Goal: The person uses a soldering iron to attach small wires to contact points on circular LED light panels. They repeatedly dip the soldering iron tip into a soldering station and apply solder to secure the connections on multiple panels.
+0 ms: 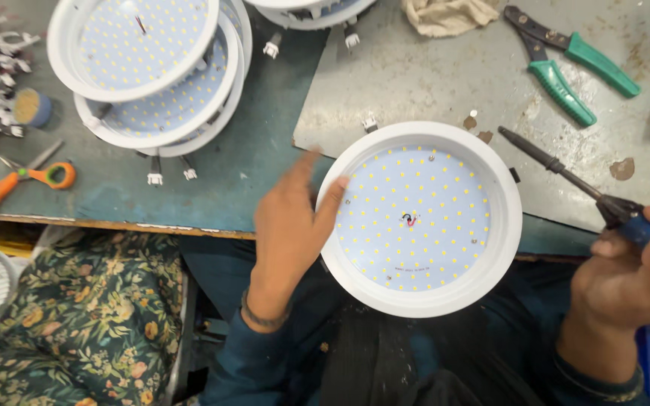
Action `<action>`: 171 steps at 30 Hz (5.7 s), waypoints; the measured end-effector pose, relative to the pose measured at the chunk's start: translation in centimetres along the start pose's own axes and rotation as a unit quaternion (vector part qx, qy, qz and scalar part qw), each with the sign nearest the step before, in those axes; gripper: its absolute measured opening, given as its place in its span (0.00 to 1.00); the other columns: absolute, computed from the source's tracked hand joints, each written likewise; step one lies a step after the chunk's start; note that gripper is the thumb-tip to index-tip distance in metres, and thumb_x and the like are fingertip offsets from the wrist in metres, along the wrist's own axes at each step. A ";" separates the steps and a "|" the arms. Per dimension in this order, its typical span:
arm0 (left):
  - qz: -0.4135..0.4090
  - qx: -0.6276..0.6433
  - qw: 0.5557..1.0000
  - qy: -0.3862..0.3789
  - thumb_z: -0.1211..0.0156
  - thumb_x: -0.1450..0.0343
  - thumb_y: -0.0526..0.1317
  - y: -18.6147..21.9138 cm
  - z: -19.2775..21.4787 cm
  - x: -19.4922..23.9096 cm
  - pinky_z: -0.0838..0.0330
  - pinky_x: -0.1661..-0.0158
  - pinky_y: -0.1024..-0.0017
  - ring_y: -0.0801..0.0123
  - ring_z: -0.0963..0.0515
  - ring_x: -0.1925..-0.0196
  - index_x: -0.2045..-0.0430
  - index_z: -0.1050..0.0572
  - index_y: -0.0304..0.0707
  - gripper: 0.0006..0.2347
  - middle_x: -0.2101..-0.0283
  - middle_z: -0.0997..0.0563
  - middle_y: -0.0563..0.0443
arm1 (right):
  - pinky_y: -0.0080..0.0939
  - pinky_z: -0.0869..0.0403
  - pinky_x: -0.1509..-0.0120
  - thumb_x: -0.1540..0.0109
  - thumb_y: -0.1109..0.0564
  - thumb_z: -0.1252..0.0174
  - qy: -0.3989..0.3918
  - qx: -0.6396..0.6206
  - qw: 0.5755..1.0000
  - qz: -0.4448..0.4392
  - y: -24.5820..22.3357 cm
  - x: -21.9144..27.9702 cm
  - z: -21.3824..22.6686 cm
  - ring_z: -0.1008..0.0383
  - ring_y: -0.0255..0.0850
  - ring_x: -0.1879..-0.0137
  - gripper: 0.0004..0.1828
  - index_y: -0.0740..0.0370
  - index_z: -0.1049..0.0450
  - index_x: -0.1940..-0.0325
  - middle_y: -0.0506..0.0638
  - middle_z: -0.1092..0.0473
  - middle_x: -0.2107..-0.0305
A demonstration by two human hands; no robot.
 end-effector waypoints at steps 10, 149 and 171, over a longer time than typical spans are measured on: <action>-0.242 0.213 0.943 0.083 0.40 0.22 0.34 0.2 2.9 -5.9 0.41 0.26 0.66 0.55 0.33 0.26 0.32 0.39 0.30 0.23 0.30 0.32 0.38 | 0.34 0.31 0.64 0.16 0.48 0.52 -0.005 -0.009 0.999 0.034 4.9 0.7 2.6 0.34 0.40 0.69 0.18 0.68 0.34 0.45 0.58 0.33 0.44; -0.378 0.011 0.916 -0.135 0.27 0.38 0.46 11.6 -0.2 -4.0 0.58 0.37 0.30 0.41 0.44 0.27 0.76 0.15 0.48 0.06 0.49 0.23 0.51 | 0.48 0.39 0.13 0.36 0.75 0.47 -0.228 0.070 0.968 -0.081 -10.2 -3.7 -10.0 0.48 0.51 0.17 0.38 0.50 0.55 0.32 0.67 0.47 0.23; -0.312 0.004 0.948 -0.063 0.31 0.36 0.41 11.4 -1.8 -3.9 0.57 0.34 0.38 0.43 0.44 0.26 0.74 0.17 0.52 0.02 0.45 0.26 0.56 | 0.56 0.36 0.13 0.40 0.78 0.49 -0.252 0.005 0.964 -0.079 -10.1 -6.9 -10.2 0.44 0.56 0.19 0.42 0.50 0.53 0.29 0.64 0.47 0.24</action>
Point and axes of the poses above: each hand's wrist, its own x-axis away from the middle knuckle, its own z-axis out of the back of the hand, y = z × x, the point moved 4 cm from there along -x, towards the middle knuckle
